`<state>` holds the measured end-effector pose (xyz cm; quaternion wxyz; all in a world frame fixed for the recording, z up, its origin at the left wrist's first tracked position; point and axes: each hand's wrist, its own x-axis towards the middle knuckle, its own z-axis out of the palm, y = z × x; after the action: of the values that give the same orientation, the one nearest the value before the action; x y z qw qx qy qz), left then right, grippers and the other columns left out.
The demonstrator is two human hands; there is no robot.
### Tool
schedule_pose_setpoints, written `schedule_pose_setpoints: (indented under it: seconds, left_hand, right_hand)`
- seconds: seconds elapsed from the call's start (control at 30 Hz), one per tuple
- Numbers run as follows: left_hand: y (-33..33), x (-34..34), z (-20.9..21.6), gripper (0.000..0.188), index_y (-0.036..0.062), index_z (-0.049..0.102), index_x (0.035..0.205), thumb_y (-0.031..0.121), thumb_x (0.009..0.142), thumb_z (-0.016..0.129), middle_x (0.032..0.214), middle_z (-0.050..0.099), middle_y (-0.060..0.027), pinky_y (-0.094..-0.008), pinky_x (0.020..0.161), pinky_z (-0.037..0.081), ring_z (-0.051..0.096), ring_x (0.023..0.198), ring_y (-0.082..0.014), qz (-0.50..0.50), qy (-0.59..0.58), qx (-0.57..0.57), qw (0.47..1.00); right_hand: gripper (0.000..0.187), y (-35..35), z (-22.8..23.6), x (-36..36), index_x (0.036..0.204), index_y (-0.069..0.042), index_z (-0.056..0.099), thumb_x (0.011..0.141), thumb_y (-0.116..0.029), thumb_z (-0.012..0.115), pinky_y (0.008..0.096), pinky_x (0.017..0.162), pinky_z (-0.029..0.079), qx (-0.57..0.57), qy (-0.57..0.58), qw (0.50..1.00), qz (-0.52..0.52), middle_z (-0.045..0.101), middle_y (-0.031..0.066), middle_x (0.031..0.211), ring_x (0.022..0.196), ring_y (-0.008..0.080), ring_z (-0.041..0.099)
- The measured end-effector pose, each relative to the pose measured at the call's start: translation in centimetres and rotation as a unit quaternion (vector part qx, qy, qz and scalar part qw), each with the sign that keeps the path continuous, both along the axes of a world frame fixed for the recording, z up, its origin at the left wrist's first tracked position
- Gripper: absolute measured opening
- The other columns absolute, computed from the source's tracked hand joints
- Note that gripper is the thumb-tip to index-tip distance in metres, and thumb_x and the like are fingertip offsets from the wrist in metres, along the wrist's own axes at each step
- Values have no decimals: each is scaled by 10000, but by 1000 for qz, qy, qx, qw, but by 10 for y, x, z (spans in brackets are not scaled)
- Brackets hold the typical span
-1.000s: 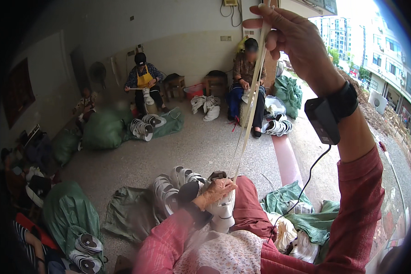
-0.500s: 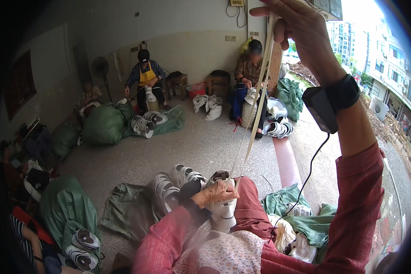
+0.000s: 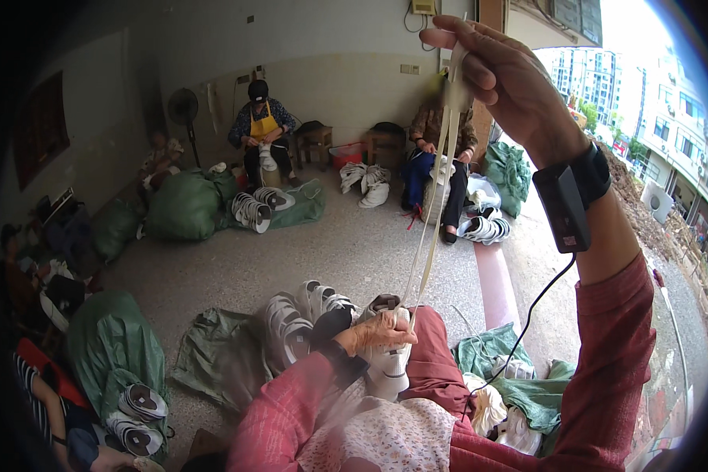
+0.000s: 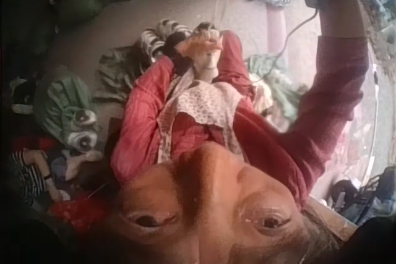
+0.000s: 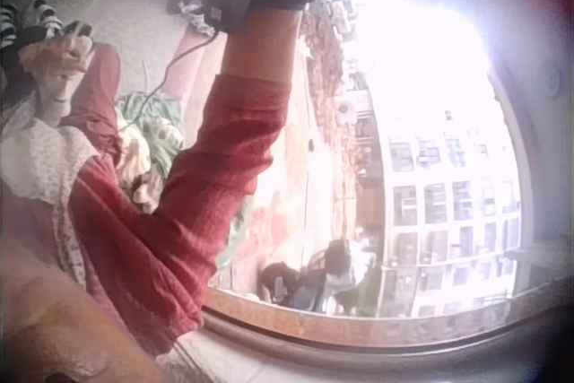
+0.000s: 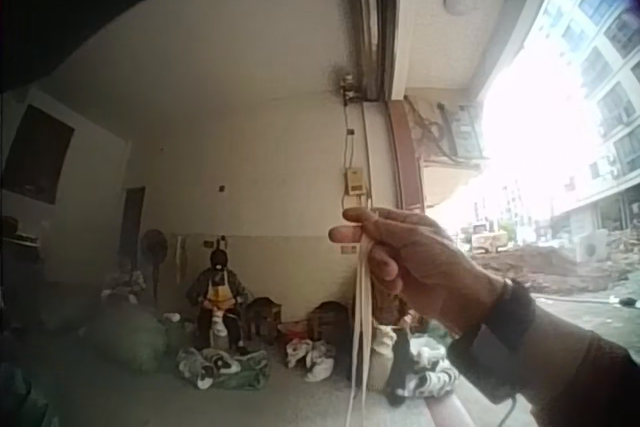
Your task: The person is threading laces into white sneakers.
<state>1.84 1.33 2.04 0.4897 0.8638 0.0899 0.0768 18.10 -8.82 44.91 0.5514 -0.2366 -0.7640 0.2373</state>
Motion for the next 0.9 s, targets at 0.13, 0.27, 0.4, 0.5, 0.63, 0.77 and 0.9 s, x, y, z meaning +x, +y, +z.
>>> schedule_pose_setpoints:
  seconds: [0.13,0.27,0.4,0.5,0.63,0.77,0.9]
  left_hand:
    - [-7,-9,74,640,43,606,1318,403,821,789,1243,642,-95,-321,980,455,597,1113,-196,-19,-57,-100,993]
    - [-21,-33,212,1072,46,368,1506,680,722,734,1515,430,-176,-488,1173,264,385,1425,-308,-36,-274,-114,954]
    - [-32,-34,273,772,23,429,1453,530,911,641,1405,540,-183,-459,1138,356,504,1332,-301,-12,-368,-101,924]
    - [-40,-23,281,380,22,561,1317,270,1029,557,1158,687,-126,-395,979,530,679,1078,-238,32,-386,-146,910]
    - [-46,-8,280,286,46,663,1136,293,1018,583,936,707,-69,-248,657,516,668,804,-119,68,-377,-246,890]
    - [-53,-1,283,271,76,698,1034,321,1017,584,841,704,-52,-178,499,355,576,644,-53,93,-365,-264,888]
    - [-56,-1,283,272,90,701,1024,335,1014,585,840,699,-47,-185,492,346,552,625,-53,110,-359,-244,894]
  right_hand:
    - [336,-4,-9,-2,1243,27,589,1055,-240,508,161,484,471,-48,-6,999,1,725,64,1040,527,19,521]
    - [283,-20,-43,-27,1091,-12,722,1019,-254,594,189,456,424,-123,-40,990,-57,742,64,927,505,29,490]
    - [259,-10,-79,-14,1063,-14,752,996,-235,634,212,565,473,-77,-121,984,-107,708,20,854,624,44,568]
    - [254,-13,-86,-11,1068,6,748,984,-213,651,236,718,514,-37,-118,988,-92,687,26,862,774,81,622]
    - [264,-15,-93,-6,1092,-3,743,988,-226,647,233,763,505,-29,-74,993,-87,705,42,972,863,75,625]
    - [311,-20,-91,-5,1190,0,700,1004,-238,626,227,646,500,-144,-1,989,-14,712,29,901,702,72,612]
    - [336,-19,-90,-6,1209,12,684,1006,-248,622,222,580,490,-117,0,993,-2,715,36,870,636,74,609]
